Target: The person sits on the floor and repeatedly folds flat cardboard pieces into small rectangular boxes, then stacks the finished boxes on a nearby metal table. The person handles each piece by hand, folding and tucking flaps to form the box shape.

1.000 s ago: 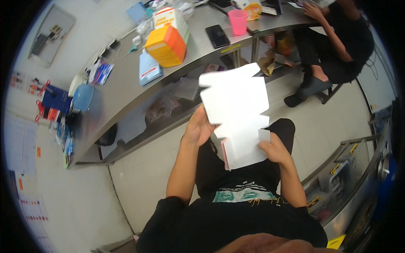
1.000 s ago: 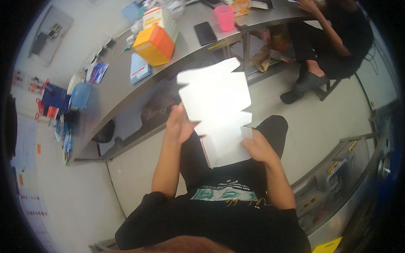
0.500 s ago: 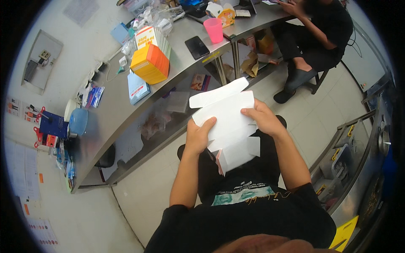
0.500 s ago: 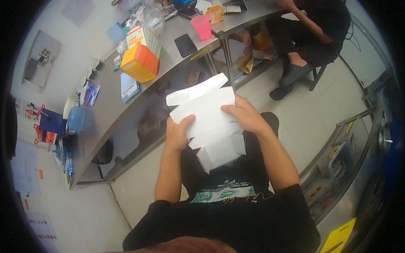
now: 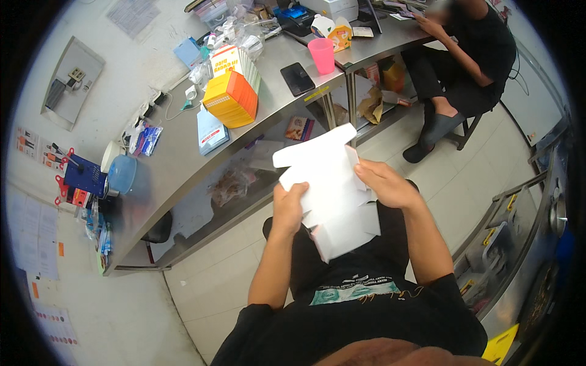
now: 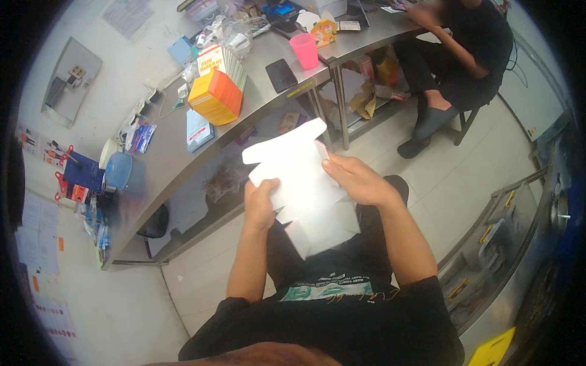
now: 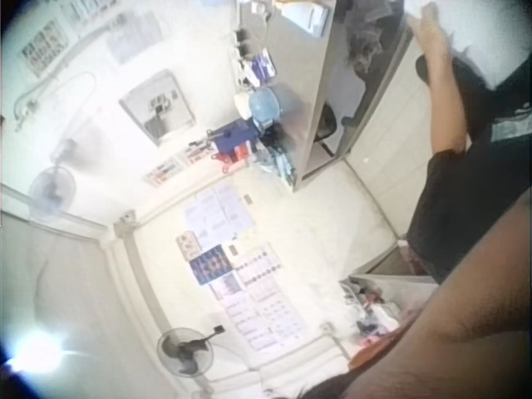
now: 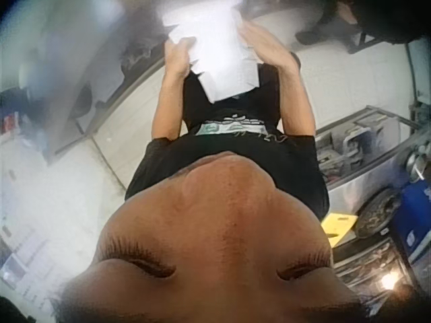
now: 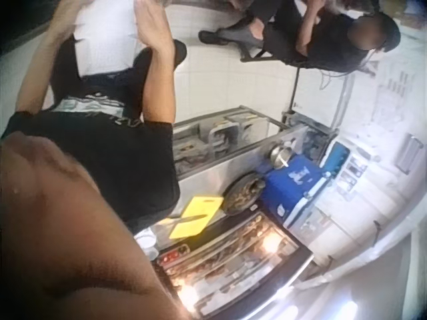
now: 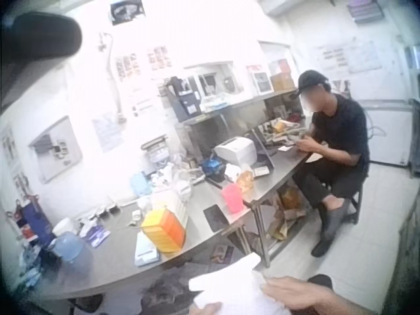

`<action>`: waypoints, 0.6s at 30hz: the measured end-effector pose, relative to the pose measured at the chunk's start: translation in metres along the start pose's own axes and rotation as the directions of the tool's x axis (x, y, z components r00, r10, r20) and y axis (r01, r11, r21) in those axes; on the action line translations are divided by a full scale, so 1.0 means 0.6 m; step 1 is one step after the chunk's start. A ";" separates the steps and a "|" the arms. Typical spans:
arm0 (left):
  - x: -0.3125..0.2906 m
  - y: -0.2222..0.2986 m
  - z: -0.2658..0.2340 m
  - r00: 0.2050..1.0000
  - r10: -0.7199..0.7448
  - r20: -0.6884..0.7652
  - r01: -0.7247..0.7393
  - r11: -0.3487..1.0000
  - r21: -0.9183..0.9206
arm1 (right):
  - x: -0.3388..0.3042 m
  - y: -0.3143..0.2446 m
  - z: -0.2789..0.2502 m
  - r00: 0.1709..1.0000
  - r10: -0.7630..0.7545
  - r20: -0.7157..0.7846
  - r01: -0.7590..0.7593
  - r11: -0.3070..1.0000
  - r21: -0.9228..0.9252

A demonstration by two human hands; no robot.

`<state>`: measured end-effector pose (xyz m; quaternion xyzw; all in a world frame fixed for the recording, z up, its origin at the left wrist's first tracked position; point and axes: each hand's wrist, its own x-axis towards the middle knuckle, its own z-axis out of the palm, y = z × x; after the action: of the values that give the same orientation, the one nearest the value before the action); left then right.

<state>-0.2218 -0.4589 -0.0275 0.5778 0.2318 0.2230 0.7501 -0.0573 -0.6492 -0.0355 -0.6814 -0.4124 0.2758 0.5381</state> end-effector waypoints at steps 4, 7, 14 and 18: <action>0.009 0.012 -0.017 0.997 -0.049 0.061 0.052 0.998 -0.048 | -0.017 -0.037 -0.031 0.984 -0.017 0.176 -0.049 0.930 0.364; 0.008 -0.007 -0.030 0.985 -0.058 0.161 0.064 0.997 -0.032 | -0.015 -0.012 -0.019 0.968 -0.004 0.250 -0.088 0.930 0.356; 0.002 -0.035 -0.005 0.994 -0.096 0.060 0.082 0.974 0.212 | -0.012 -0.009 0.060 0.974 0.185 -0.129 -0.163 0.973 0.164; -0.002 -0.041 0.005 0.992 -0.118 0.042 0.101 0.954 0.283 | -0.010 0.012 0.065 0.967 0.157 -0.199 -0.150 0.987 0.051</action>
<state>-0.2193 -0.4674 -0.0506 0.6706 0.2706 0.1288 0.6785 -0.0903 -0.6351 -0.0531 -0.7260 -0.2966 0.2531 0.5664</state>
